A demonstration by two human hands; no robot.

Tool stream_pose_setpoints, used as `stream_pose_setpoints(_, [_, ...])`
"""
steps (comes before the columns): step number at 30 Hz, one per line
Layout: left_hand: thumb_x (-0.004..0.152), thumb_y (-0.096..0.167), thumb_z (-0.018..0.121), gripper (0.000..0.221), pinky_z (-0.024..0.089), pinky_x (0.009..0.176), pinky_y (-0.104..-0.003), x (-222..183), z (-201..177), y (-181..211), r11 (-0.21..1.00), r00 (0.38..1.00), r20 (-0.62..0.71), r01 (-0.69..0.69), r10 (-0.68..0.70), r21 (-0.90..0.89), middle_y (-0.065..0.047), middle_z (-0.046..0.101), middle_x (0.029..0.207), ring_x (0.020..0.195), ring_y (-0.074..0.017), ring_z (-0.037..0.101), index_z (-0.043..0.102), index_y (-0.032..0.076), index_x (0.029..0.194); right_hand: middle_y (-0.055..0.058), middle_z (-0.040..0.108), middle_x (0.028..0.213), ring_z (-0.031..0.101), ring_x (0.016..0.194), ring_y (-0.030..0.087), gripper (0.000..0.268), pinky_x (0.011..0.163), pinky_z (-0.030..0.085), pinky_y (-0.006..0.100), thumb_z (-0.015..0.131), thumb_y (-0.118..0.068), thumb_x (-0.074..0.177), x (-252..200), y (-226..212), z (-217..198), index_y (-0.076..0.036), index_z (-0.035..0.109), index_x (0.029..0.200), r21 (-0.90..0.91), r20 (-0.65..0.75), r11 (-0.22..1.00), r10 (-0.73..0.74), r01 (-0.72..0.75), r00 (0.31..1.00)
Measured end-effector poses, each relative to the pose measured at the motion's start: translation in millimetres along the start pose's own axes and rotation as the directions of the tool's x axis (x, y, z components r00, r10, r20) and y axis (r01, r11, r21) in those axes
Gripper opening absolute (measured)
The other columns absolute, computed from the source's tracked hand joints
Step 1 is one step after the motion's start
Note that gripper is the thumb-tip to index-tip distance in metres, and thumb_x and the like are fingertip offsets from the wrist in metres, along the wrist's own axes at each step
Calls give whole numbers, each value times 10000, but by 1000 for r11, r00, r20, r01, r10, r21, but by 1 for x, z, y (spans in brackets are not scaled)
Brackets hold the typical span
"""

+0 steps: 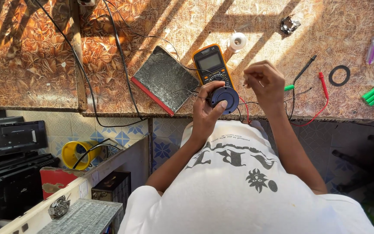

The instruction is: Using a screwdriver to fasten components onto a small speaker driver at an electronics repair bench.

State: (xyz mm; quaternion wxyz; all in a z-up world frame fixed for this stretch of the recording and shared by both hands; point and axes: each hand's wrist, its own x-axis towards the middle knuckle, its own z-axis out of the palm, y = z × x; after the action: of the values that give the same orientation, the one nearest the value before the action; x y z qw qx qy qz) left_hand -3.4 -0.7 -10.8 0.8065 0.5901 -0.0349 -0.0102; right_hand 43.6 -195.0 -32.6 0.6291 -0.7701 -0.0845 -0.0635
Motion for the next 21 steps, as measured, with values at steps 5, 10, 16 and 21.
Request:
stream_pose_setpoints(5, [929,264,740,496,458,1090,-344,-1,3,4,998,999,32,13,-15,64,-117,536,1364,1294,-205,530,592,48,1350,186,654,1014,694,818,246,157,671,623,309,693,139,966,-6,-67,-2,37,745,1074,-90,62,972,-212,217,975])
stream_pose_setpoints(10, [917,278,746,498,465,1097,-361,-3,3,7,991,998,64,13,-22,135,-99,535,1375,1306,-212,531,599,75,1347,149,684,979,719,802,255,187,627,602,341,727,111,933,-8,-76,-2,-3,789,1067,-224,171,906,-326,358,930])
stream_pose_setpoints(16, [910,244,749,483,470,1095,-360,-5,3,11,984,997,72,8,-21,179,-95,535,1363,1294,-221,541,608,87,1344,207,680,950,718,809,357,201,650,600,434,676,109,946,-7,-80,-2,41,739,1124,-239,285,880,-340,410,896])
stream_pose_setpoints(21, [914,214,742,463,456,1109,-385,-5,3,11,972,996,91,-14,-8,236,-107,538,1353,1292,-249,545,606,81,1336,167,662,889,687,768,289,164,654,572,369,637,128,939,-5,-102,-1,26,720,1037,-424,406,765,-318,485,856])
